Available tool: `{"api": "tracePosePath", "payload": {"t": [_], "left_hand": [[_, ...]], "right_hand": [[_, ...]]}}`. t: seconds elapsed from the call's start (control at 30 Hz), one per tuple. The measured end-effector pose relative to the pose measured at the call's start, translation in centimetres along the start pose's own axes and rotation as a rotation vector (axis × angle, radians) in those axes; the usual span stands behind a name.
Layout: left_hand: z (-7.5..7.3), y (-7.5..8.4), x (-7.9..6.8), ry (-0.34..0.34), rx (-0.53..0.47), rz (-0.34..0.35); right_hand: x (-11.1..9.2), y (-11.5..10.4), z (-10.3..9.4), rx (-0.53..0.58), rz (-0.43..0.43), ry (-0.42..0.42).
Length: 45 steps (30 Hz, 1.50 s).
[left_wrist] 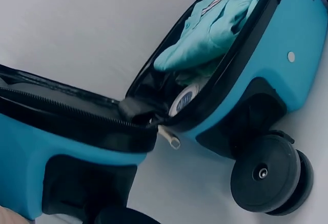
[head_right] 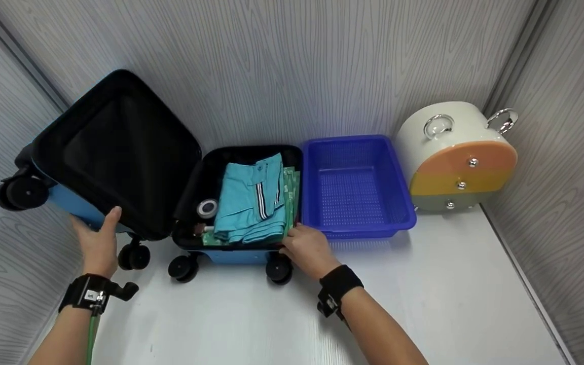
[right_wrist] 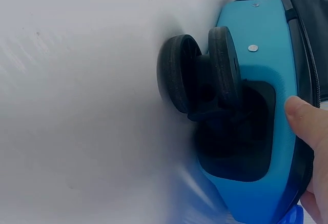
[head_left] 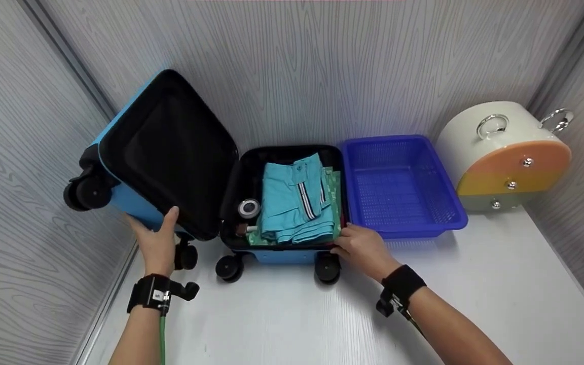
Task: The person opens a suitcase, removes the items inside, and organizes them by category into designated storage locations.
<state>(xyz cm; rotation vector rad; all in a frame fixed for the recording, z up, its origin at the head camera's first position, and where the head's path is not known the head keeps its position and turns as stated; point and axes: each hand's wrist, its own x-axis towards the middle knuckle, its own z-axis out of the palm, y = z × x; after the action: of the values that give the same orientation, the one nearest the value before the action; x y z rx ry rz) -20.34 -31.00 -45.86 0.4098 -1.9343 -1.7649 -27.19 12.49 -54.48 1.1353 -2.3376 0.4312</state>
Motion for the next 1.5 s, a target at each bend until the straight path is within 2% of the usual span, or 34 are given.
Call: {"api": "tracePosePath", "payload": {"t": [0.17, 0.37, 0.6, 0.83, 1.07, 1.27, 1.5], "left_hand": [[-0.9, -1.4, 0.4, -0.002, -0.104, -0.005], [-1.9, -3.0, 0.6, -0.011, -0.190, -0.093], [-2.8, -4.5, 0.6, -0.025, -0.315, -0.272], [-3.9, -5.6, 0.4, -0.014, -0.374, -0.480], [-5.0, -7.6, 1.0, -0.075, -0.495, -0.612], [-5.7, -9.7, 1.9, -0.115, -0.622, -0.655], [-6.0, -10.5, 2.0, -0.131, -0.687, -0.688]], "right_hand": [[-0.3, -0.2, 0.2, 0.020, 0.012, 0.015], [-0.4, -0.4, 0.2, 0.037, 0.030, 0.026], [-0.5, -0.7, 0.3, 0.061, 0.033, 0.024], [-0.5, -0.9, 0.4, 0.059, 0.024, 0.027], [-0.6, -1.1, 0.5, 0.069, 0.049, 0.001], [-0.6, -1.2, 0.6, 0.073, 0.054, 0.008], [-0.3, -1.4, 0.8, 0.057, 0.045, 0.002]]}}
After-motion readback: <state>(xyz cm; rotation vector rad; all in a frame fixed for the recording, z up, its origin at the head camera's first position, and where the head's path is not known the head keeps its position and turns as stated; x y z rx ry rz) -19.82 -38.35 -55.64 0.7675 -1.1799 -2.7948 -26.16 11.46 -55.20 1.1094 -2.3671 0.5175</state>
